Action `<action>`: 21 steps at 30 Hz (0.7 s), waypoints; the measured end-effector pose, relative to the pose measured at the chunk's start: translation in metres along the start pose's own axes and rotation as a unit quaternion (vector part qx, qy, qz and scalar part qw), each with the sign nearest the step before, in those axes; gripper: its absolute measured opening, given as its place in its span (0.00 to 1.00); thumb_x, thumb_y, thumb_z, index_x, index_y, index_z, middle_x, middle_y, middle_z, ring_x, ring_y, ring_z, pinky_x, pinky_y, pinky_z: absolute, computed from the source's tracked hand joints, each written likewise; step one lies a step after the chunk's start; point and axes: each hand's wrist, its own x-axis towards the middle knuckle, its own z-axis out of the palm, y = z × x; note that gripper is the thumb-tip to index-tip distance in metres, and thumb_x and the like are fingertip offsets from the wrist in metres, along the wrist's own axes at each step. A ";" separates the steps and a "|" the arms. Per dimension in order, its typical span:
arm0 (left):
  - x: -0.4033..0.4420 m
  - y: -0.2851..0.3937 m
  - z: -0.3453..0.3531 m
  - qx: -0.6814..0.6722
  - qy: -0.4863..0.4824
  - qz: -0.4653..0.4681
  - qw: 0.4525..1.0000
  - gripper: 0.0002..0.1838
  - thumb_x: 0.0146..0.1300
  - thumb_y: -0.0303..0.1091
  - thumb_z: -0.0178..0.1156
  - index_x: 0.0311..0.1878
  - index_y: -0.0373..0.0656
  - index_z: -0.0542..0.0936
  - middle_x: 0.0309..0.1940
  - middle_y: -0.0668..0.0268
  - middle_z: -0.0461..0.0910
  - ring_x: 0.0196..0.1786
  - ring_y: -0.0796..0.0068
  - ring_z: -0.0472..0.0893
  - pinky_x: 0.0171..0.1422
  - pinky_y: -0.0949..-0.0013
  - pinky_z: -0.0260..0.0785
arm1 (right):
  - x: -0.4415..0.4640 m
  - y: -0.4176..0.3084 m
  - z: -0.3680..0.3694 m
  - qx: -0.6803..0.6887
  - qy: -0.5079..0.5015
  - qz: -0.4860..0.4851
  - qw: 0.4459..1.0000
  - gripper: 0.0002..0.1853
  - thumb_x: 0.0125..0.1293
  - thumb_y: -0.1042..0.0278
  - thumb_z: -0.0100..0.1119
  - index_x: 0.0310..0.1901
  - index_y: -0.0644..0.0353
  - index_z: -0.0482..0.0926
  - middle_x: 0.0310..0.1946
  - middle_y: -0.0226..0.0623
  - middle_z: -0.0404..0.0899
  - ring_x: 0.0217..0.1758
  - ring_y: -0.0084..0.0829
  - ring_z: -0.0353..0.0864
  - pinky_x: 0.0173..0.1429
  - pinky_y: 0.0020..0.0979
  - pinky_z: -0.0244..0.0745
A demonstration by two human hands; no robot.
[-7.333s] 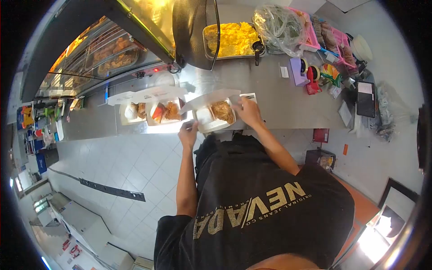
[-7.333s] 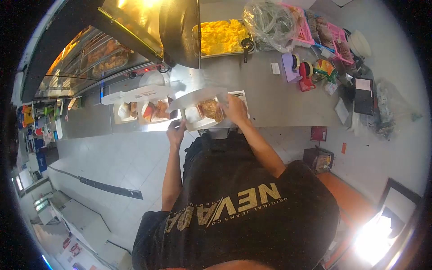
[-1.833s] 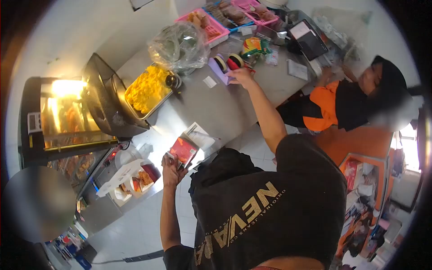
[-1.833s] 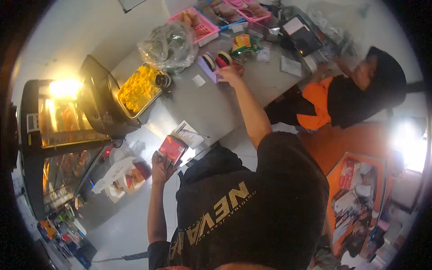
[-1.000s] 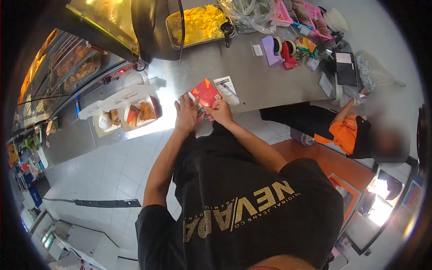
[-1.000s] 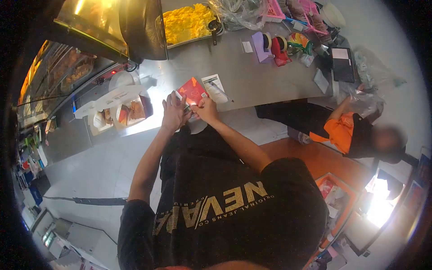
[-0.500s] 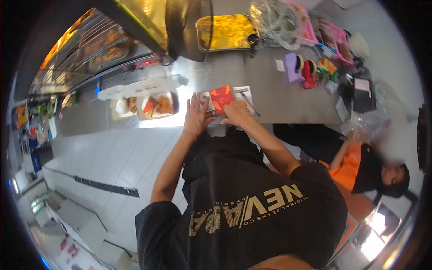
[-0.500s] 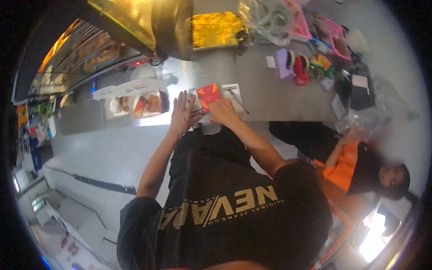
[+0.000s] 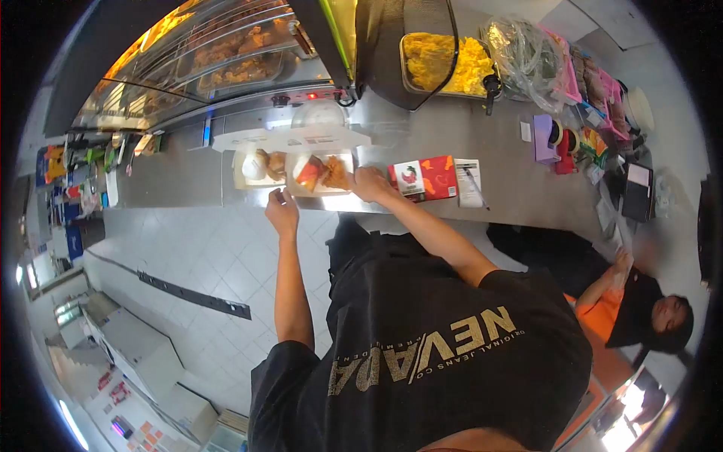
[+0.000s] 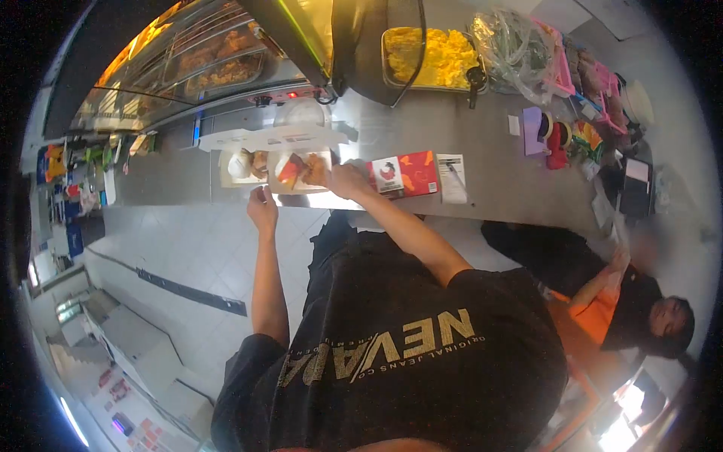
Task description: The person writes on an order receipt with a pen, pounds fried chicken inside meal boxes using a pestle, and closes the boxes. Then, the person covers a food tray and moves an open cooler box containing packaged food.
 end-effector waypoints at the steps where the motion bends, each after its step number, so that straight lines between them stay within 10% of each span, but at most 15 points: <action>1: 0.005 -0.011 0.002 0.002 -0.027 0.022 0.999 0.15 0.70 0.36 0.63 0.47 0.31 0.84 0.33 0.48 0.86 0.36 0.52 0.86 0.45 0.54 0.77 | 0.000 0.000 0.006 -0.020 -0.018 0.002 1.000 0.27 0.76 0.50 0.52 0.39 0.73 0.85 0.39 0.65 0.85 0.50 0.63 0.85 0.60 0.55 0.77; 5: 0.019 -0.010 -0.010 -0.052 -0.112 0.066 0.990 0.14 0.67 0.38 0.66 0.40 0.34 0.87 0.27 0.50 0.85 0.30 0.53 0.86 0.41 0.55 0.77 | -0.001 0.037 0.054 -0.104 -0.013 -0.002 0.994 0.25 0.78 0.54 0.50 0.40 0.73 0.84 0.37 0.61 0.86 0.44 0.55 0.89 0.49 0.50 0.85; 9: 0.023 -0.021 -0.025 -0.074 -0.273 0.020 0.959 0.14 0.64 0.39 0.70 0.40 0.36 0.89 0.31 0.55 0.89 0.34 0.62 0.89 0.45 0.61 0.80 | -0.043 0.012 0.026 0.206 -0.048 0.177 0.961 0.23 0.79 0.56 0.54 0.37 0.73 0.83 0.29 0.44 0.85 0.28 0.34 0.90 0.26 0.33 0.85; 14: 0.040 -0.050 -0.015 -0.125 -0.375 -0.006 0.919 0.16 0.62 0.40 0.74 0.44 0.36 0.89 0.32 0.55 0.90 0.36 0.66 0.90 0.45 0.65 0.81 | -0.060 -0.002 0.024 0.152 0.125 0.172 0.965 0.26 0.71 0.48 0.66 0.29 0.69 0.84 0.18 0.46 0.82 0.21 0.38 0.86 0.30 0.42 0.80; 18: 0.071 0.001 -0.053 -0.149 -0.194 0.035 0.969 0.15 0.62 0.38 0.74 0.43 0.37 0.86 0.29 0.59 0.85 0.32 0.63 0.84 0.40 0.58 0.77 | -0.070 -0.044 -0.020 -0.021 0.371 0.090 0.924 0.19 0.65 0.54 0.72 0.43 0.65 0.83 0.29 0.45 0.84 0.35 0.45 0.87 0.44 0.48 0.79; 21: 0.096 0.029 -0.035 -0.178 -0.003 0.238 0.955 0.16 0.62 0.37 0.73 0.47 0.36 0.83 0.35 0.55 0.82 0.39 0.58 0.82 0.47 0.56 0.74 | -0.051 -0.041 -0.040 -0.031 0.472 -0.009 0.881 0.24 0.63 0.62 0.73 0.55 0.63 0.77 0.40 0.47 0.84 0.43 0.46 0.85 0.50 0.46 0.79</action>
